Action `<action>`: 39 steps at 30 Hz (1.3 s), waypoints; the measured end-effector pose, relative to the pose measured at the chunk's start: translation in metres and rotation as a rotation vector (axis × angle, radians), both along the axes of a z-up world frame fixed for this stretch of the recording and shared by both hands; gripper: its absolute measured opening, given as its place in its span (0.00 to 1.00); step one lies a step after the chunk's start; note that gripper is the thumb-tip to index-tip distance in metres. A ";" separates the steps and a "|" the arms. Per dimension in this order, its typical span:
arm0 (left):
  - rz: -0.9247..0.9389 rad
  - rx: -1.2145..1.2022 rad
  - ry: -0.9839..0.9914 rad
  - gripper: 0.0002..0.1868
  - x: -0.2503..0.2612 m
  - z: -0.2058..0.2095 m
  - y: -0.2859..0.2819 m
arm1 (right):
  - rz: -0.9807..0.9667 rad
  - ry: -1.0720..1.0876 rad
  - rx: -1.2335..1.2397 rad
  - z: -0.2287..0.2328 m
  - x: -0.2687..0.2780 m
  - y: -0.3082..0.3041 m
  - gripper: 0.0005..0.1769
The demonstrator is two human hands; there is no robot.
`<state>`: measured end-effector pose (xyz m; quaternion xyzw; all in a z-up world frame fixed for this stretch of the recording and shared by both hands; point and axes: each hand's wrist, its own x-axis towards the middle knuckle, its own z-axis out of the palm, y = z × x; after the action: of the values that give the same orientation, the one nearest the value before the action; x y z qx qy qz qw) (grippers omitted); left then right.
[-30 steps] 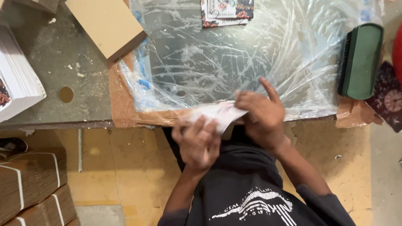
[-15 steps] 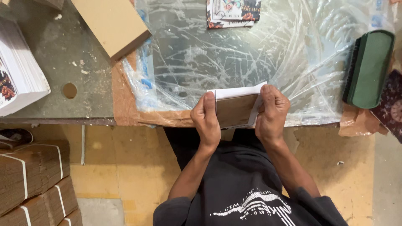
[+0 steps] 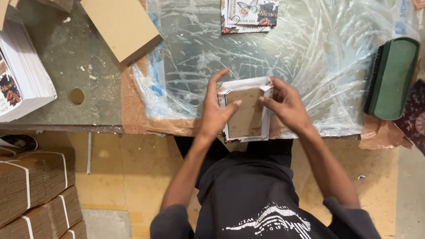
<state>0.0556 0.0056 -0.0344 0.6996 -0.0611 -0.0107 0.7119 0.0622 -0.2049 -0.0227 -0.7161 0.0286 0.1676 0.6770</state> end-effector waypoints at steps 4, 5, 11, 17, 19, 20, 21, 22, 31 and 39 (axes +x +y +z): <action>-0.145 0.496 0.092 0.44 0.016 -0.020 0.016 | 0.195 -0.315 -0.500 -0.010 0.020 -0.013 0.20; -0.152 0.600 -0.076 0.42 0.016 -0.026 0.017 | 0.210 -0.402 -0.596 -0.013 0.020 -0.013 0.21; -0.118 0.897 -0.453 0.36 0.000 -0.051 0.015 | 0.204 -0.775 -1.070 -0.028 -0.001 0.021 0.24; -0.153 0.897 -0.360 0.35 -0.013 -0.058 0.019 | 0.266 -0.705 -0.997 -0.030 -0.022 0.033 0.26; -0.147 0.900 -0.349 0.35 -0.013 -0.060 0.023 | 0.240 -0.702 -1.059 -0.033 -0.026 0.035 0.26; -0.112 0.910 -0.399 0.34 -0.006 -0.061 0.023 | 0.217 -0.722 -1.101 -0.035 -0.021 0.034 0.26; -0.077 0.919 -0.449 0.34 0.001 -0.062 0.023 | 0.193 -0.741 -1.143 -0.037 -0.016 0.033 0.27; -0.104 0.888 -0.439 0.33 -0.006 -0.063 0.024 | 0.213 -0.733 -1.100 -0.039 -0.022 0.033 0.26; 0.000 0.924 -0.271 0.33 -0.044 -0.026 0.036 | 0.131 -0.679 -1.081 -0.023 -0.042 0.003 0.22; 0.087 0.365 0.502 0.42 -0.105 -0.008 0.011 | -0.173 -0.557 -0.811 0.023 -0.066 -0.007 0.21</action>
<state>-0.0494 0.0167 -0.0422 0.7932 0.1493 -0.1634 0.5673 -0.0034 -0.2117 -0.0001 -0.9343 -0.0312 -0.1115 0.3371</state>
